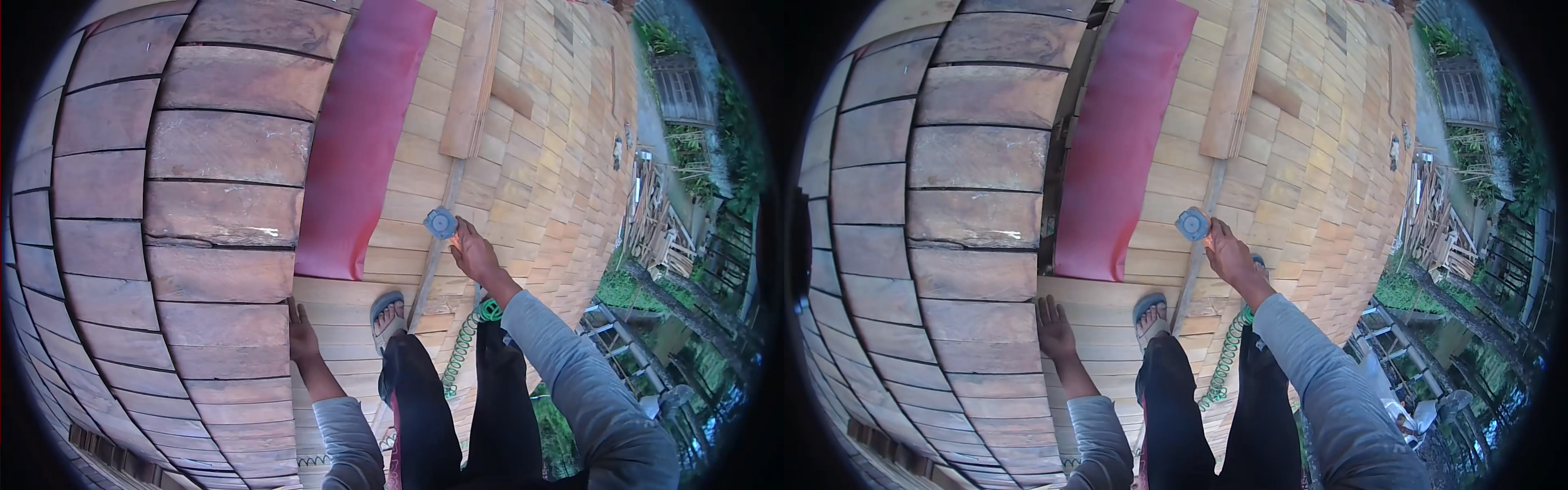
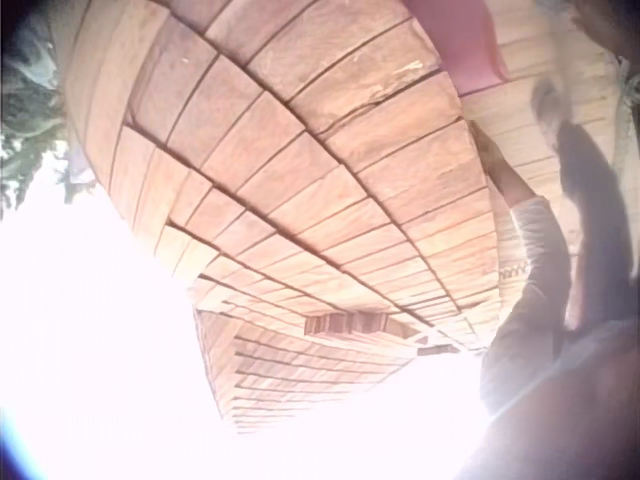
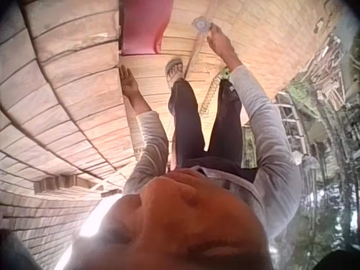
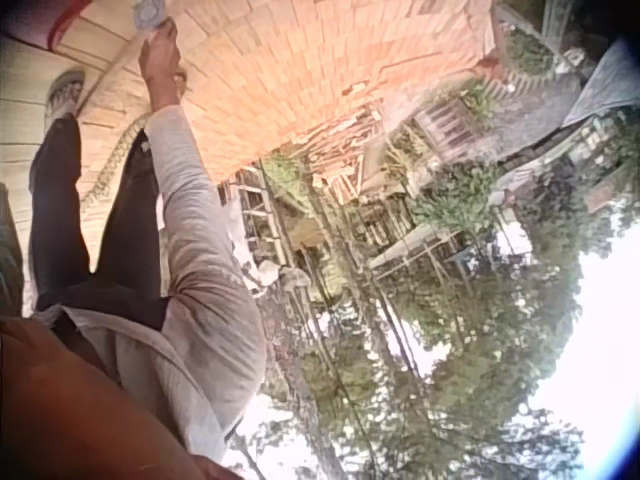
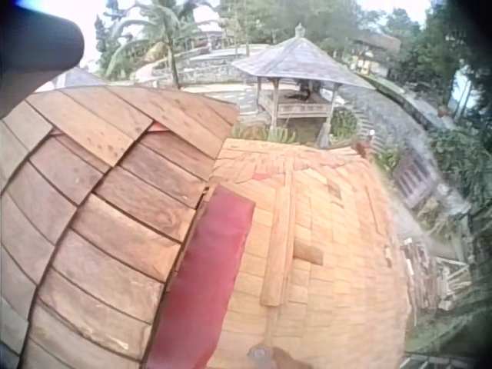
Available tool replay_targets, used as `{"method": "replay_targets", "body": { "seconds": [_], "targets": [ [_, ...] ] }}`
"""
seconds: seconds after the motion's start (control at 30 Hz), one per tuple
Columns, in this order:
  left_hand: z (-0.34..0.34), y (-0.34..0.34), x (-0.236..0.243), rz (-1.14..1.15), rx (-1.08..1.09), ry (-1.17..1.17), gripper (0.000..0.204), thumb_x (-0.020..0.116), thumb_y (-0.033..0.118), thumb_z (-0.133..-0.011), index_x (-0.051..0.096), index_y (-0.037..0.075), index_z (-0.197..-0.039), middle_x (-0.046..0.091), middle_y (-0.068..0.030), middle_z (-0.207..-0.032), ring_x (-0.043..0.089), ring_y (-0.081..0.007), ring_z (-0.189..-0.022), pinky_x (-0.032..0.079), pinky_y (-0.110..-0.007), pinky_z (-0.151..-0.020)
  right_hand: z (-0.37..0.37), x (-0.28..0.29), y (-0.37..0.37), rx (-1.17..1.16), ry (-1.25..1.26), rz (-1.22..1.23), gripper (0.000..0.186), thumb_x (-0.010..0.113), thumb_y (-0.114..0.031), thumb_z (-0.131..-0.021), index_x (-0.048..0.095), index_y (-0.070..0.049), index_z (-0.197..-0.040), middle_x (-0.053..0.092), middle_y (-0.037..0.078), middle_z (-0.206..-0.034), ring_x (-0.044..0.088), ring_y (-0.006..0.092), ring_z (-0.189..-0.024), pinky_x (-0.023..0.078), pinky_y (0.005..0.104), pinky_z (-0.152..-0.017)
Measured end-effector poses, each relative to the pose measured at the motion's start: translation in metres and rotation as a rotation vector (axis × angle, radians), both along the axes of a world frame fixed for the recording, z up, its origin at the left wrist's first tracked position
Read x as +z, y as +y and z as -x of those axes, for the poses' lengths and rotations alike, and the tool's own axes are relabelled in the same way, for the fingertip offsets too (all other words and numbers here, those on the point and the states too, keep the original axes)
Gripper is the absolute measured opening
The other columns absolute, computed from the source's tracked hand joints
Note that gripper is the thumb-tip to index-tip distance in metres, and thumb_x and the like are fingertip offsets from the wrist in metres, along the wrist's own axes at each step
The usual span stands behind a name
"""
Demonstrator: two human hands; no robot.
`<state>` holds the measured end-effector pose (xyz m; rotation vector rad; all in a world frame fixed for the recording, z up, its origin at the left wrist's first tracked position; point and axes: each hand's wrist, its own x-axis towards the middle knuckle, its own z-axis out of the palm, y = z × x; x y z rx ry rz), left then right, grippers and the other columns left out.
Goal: The person installs wooden tiles on a curved roof by positioning individual shingles and securing them with a pneumatic nail gun. They move across the roof surface, picking up shingles from a stack, aligning them with the existing rows, and firing the nailer into the overlapping wood.
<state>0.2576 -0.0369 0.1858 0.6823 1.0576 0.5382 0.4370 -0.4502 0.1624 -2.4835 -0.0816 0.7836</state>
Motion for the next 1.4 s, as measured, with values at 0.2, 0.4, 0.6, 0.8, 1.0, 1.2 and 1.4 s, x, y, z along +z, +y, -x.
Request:
{"method": "replay_targets", "body": {
  "seconds": [0.2,0.4,0.6,0.8,1.0,1.2,1.4],
  "targets": [
    [-0.066,-0.062,-0.076,-1.788,-1.518,0.667,0.088,0.067,0.054,-0.096,0.03,0.017,-0.168,0.016,-0.0217,-0.175,0.012,-0.041,-0.163,0.01,-0.067,-0.128,0.135,0.083,-0.035,-0.353,-0.172,-0.134,0.037,0.073,-0.01,-0.096,0.055,0.008,-0.122,0.068,0.023,-0.096,0.071,0.0398,-0.089,0.056,0.0454,-0.077],
    [-0.115,-0.03,-0.126,-2.057,-1.492,0.731,0.088,0.059,0.061,-0.099,0.023,0.023,-0.17,0.009,-0.0242,-0.176,0.007,-0.0419,-0.164,0.005,-0.08,-0.121,0.223,0.051,-0.027,-0.977,0.119,-0.402,0.023,0.071,-0.003,-0.097,0.061,0.008,-0.114,0.069,0.013,-0.097,0.067,0.0217,-0.089,0.054,0.0371,-0.075],
    [-0.098,-0.034,-0.152,-2.36,-1.348,0.768,0.073,0.05,0.051,-0.106,0.029,0.023,-0.169,0.01,-0.0214,-0.177,0.007,-0.0415,-0.164,0.001,-0.081,-0.119,0.264,-0.003,-0.046,-0.733,0.184,-0.342,0.025,0.077,-0.008,-0.093,0.063,0.005,-0.109,0.068,0.02,-0.103,0.069,0.0326,-0.09,0.053,0.0428,-0.076],
    [-0.161,-0.089,-0.157,-2.364,-1.761,0.668,0.067,0.045,0.048,-0.108,0.031,0.023,-0.168,0.017,-0.0113,-0.178,0.009,-0.0387,-0.164,-0.001,-0.079,-0.121,0.261,-0.012,-0.048,-0.941,0.134,-0.35,0.02,0.077,-0.009,-0.092,0.065,0.004,-0.101,0.068,0.021,-0.093,0.069,0.0389,-0.081,0.052,0.0445,-0.073],
    [-0.184,-0.101,-0.158,-2.331,-1.645,0.579,0.066,0.048,0.05,-0.107,0.034,0.028,-0.167,0.017,-0.011,-0.178,0.009,-0.0384,-0.164,-0.006,-0.08,-0.12,0.238,-0.004,-0.065,-0.816,0.045,-0.344,0.026,0.075,-0.006,-0.091,0.063,0.004,-0.111,0.07,0.02,-0.087,0.071,0.0385,-0.076,0.055,0.0428,-0.073],
    [-0.184,-0.105,-0.151,-2.287,-1.608,0.603,0.068,0.051,0.051,-0.104,0.038,0.027,-0.166,0.013,-0.0144,-0.178,0.005,-0.0419,-0.164,-0.009,-0.081,-0.118,0.19,0.024,-0.09,-0.76,0.133,-0.322,0.03,0.072,-0.003,-0.091,0.061,0.007,-0.117,0.068,0.022,-0.102,0.069,0.034,-0.09,0.055,0.0419,-0.082],
    [-0.181,-0.109,-0.151,-2.282,-1.639,0.634,0.068,0.051,0.051,-0.103,0.039,0.025,-0.165,0.015,-0.0163,-0.177,0.006,-0.0425,-0.164,-0.007,-0.081,-0.119,0.165,0.021,-0.108,-0.649,-0.056,-0.296,0.055,0.071,0.004,-0.085,0.053,0.01,-0.137,0.062,0.029,-0.127,0.068,0.0429,-0.11,0.056,0.0436,-0.094]
  ]
}}
